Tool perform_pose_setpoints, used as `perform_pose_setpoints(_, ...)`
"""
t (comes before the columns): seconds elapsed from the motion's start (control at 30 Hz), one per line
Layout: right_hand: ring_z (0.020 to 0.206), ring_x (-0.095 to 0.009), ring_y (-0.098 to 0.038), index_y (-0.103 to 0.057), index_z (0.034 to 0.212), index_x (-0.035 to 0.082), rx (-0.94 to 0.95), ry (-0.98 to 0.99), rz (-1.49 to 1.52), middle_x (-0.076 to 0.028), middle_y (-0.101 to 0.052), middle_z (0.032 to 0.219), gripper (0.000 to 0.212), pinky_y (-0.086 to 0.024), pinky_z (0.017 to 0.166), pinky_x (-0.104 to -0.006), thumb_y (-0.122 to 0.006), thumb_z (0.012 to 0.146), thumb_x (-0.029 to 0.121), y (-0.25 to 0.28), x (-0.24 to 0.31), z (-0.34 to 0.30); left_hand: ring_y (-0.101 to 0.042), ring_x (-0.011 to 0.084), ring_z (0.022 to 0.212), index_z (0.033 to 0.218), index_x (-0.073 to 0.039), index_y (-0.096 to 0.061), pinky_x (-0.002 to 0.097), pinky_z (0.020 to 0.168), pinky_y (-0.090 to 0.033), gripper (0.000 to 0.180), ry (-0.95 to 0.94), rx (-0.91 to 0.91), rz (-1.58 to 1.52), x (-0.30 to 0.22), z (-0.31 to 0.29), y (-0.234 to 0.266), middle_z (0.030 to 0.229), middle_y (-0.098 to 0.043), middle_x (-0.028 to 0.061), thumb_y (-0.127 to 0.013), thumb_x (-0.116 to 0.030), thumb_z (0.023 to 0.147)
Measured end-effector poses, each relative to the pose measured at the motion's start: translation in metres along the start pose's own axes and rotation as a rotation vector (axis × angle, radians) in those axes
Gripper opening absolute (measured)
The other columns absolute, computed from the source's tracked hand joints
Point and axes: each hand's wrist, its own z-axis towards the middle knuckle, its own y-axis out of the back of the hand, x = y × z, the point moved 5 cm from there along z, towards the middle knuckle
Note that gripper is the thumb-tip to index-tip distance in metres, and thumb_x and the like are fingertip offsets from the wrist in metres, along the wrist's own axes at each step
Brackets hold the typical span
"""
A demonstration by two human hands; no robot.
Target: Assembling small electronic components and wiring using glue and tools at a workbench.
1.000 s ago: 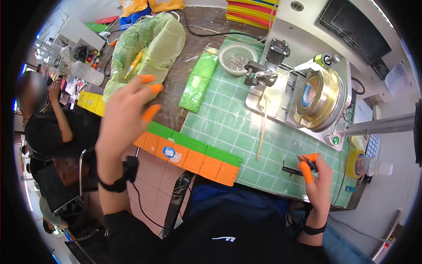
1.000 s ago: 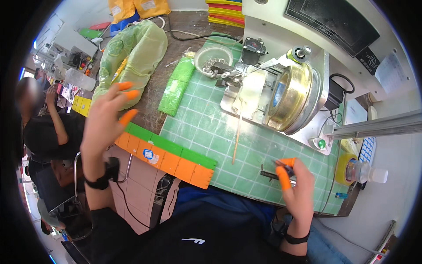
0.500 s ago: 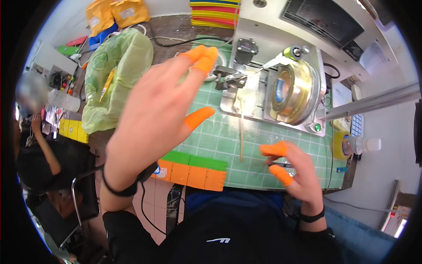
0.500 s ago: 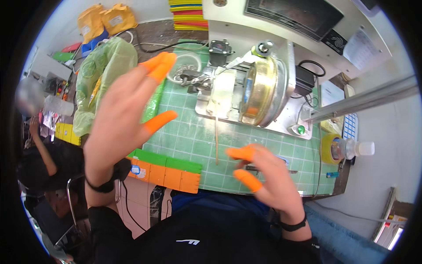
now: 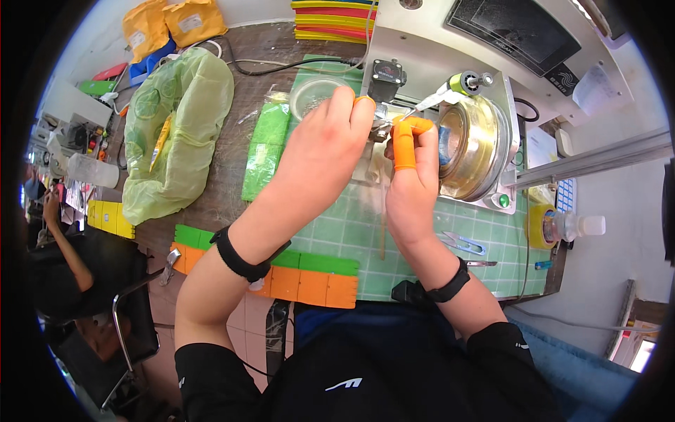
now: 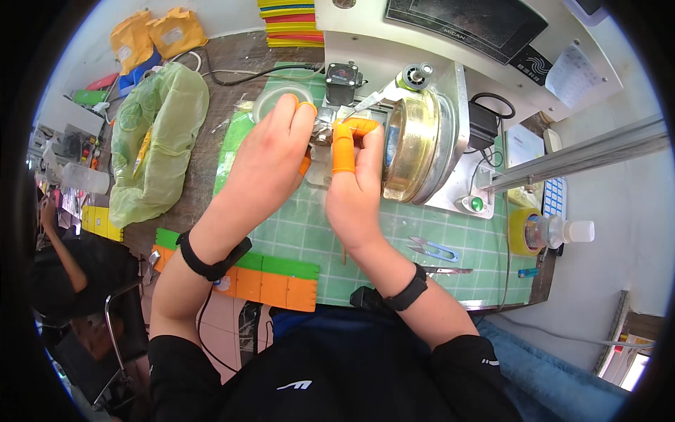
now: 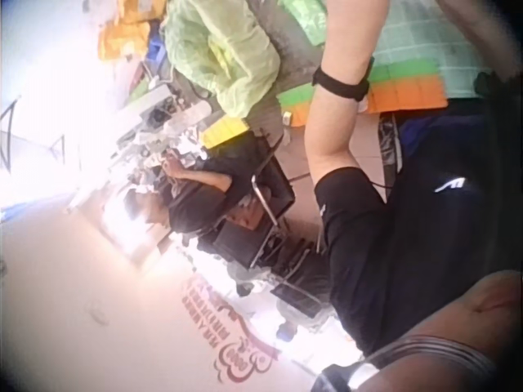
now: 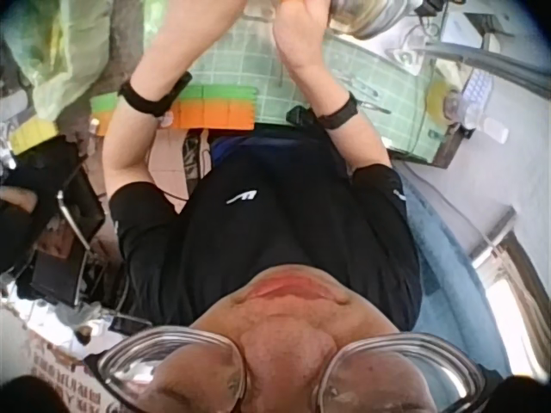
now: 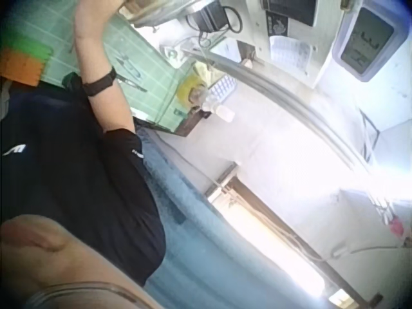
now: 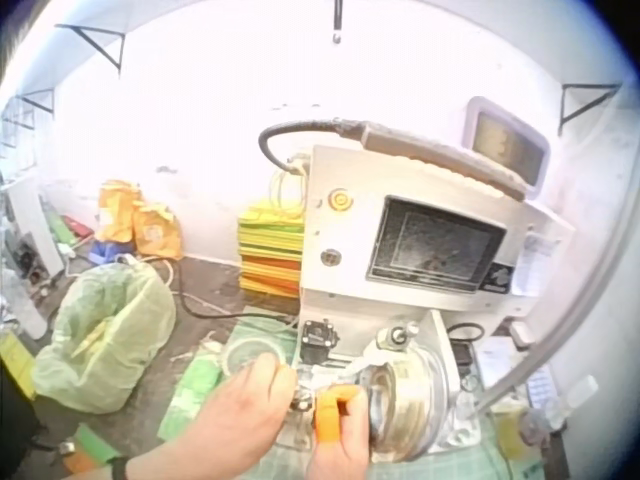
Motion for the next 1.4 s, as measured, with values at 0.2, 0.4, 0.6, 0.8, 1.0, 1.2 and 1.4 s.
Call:
perform_pose_setpoints(0.2, 0.095, -0.010, -0.045, -0.046, 0.117, 0.007, 0.079, 0.064, -0.068, -0.003, -0.048, 0.107, 0.010, -0.040, 0.087, -0.0245, -0.046, 0.108, 0.009, -0.002, 0.002, 0.000, -0.059, 0.0294, 0.093, 0.102, -0.003, -0.052, 0.0365, 0.078, -0.052, 0.031, -0.027, -0.005, 0.125, 0.002, 0.000, 0.005, 0.099, -0.050, 0.0128, -0.065, 0.001, 0.075)
perform_pose_setpoints(0.4, 0.100, -0.011, -0.048, -0.043, 0.120, 0.007, 0.100, 0.059, -0.008, -0.004, -0.048, 0.110, 0.012, -0.041, 0.092, -0.0265, -0.044, 0.108, 0.009, -0.002, 0.003, -0.001, -0.065, 0.0323, 0.098, 0.112, 0.000, -0.065, 0.0421, 0.085, -0.057, 0.042, -0.366, -0.201, -0.049, 0.005, -0.001, 0.044, 0.107, -0.062, 0.0127, -0.073, -0.006, 0.071)
perform_pose_setpoints(0.6, 0.100, -0.012, -0.049, -0.042, 0.120, 0.007, 0.120, 0.092, 0.042, -0.005, -0.049, 0.111, 0.012, -0.041, 0.093, -0.0272, -0.043, 0.109, 0.009, -0.005, 0.002, -0.001, -0.070, 0.0306, 0.092, 0.087, 0.001, -0.072, 0.0407, 0.077, -0.062, 0.029, -0.546, -0.221, -0.128, 0.000, -0.004, 0.037, 0.097, -0.067, 0.0105, -0.080, -0.003, 0.060)
perform_pose_setpoints(0.8, 0.099, -0.012, -0.048, -0.043, 0.119, 0.007, 0.072, 0.033, 0.069, -0.004, -0.048, 0.110, 0.010, -0.041, 0.093, -0.0274, -0.041, 0.110, 0.010, -0.003, 0.002, -0.002, -0.066, 0.0225, 0.081, 0.089, 0.000, -0.069, 0.0307, 0.067, -0.054, 0.018, -0.214, -0.237, -0.547, 0.008, 0.010, 0.038, 0.092, -0.065, 0.0085, -0.079, -0.001, 0.075)
perform_pose_setpoints(1.0, 0.100, -0.011, -0.047, -0.042, 0.118, 0.007, 0.062, 0.050, 0.102, -0.004, -0.048, 0.111, 0.009, -0.040, 0.094, -0.0280, -0.040, 0.110, 0.011, -0.007, 0.002, -0.003, -0.058, 0.0142, 0.081, 0.094, -0.002, -0.067, 0.0268, 0.071, -0.047, 0.016, 0.006, -0.056, -0.787, 0.016, 0.022, 0.030, 0.096, -0.063, 0.0067, -0.077, 0.000, 0.081)
perform_pose_setpoints(1.2, 0.091, -0.007, -0.044, -0.043, 0.120, 0.008, 0.071, -0.089, 0.065, -0.002, -0.049, 0.105, 0.011, -0.040, 0.085, -0.0251, -0.042, 0.110, 0.011, -0.001, 0.006, -0.013, -0.061, 0.0256, 0.083, 0.094, -0.001, -0.066, 0.0341, 0.076, -0.050, 0.018, -0.172, -0.102, -0.484, -0.005, 0.021, 0.045, 0.096, -0.063, 0.0086, -0.076, 0.002, 0.079)
perform_pose_setpoints(1.4, 0.085, -0.007, -0.047, -0.050, 0.119, 0.010, 0.043, -0.346, 0.445, 0.003, -0.049, 0.095, 0.014, -0.044, 0.081, -0.0243, -0.047, 0.110, 0.020, -0.005, 0.013, -0.056, -0.068, 0.0296, 0.093, 0.096, -0.002, -0.067, 0.0579, 0.113, -0.042, 0.018, -0.236, -0.124, -0.517, -0.023, -0.005, 0.045, 0.098, -0.070, 0.0118, -0.073, 0.002, 0.080)
